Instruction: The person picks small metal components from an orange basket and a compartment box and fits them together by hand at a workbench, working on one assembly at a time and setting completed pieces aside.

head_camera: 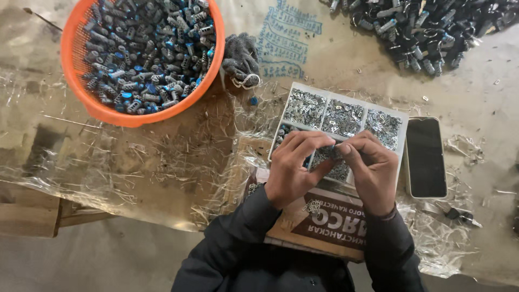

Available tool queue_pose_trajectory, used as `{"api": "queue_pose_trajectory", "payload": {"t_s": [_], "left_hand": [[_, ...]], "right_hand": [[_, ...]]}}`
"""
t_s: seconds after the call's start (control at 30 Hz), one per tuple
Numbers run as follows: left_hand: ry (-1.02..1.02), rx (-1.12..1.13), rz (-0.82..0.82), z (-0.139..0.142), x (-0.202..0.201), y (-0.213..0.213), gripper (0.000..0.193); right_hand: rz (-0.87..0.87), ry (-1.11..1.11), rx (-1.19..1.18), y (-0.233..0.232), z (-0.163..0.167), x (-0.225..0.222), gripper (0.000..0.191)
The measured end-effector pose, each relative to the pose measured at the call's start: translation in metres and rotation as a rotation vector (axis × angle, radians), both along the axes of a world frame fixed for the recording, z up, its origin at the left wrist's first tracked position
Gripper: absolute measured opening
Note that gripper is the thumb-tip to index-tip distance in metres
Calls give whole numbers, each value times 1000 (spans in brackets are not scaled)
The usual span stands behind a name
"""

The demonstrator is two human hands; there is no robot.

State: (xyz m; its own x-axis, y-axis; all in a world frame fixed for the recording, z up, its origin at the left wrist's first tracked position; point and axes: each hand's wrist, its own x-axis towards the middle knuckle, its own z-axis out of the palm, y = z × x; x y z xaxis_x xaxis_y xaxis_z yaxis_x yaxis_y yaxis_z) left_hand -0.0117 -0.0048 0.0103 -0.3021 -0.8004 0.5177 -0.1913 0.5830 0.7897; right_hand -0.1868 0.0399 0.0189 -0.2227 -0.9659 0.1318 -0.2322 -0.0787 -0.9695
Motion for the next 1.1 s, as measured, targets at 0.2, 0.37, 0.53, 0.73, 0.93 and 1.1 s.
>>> {"api": "queue_pose_trajectory", "payload": {"t_s": [0.2, 0.37, 0.53, 0.73, 0.93, 1.1], "left_hand": [[-4, 9, -3, 1, 1, 0, 35], [2, -14, -13, -2, 0, -1, 35], [-36, -54, 0, 0, 4, -2, 36], [-50, -63, -16, 5, -2, -1, 39], [10, -55, -56, 3, -2, 0, 43], [107, 8, -163, 2, 0, 0, 43]], "right_hand": [[-26, 116, -13, 1, 1, 3, 8], [-62, 166, -51, 1, 0, 6, 7], [-75, 283, -134, -2, -6, 6, 6], [8, 83, -112, -1, -12, -4, 10], [159, -260, 52, -3, -18, -15, 8], [266, -546, 156, 0, -16, -21, 6]]}}
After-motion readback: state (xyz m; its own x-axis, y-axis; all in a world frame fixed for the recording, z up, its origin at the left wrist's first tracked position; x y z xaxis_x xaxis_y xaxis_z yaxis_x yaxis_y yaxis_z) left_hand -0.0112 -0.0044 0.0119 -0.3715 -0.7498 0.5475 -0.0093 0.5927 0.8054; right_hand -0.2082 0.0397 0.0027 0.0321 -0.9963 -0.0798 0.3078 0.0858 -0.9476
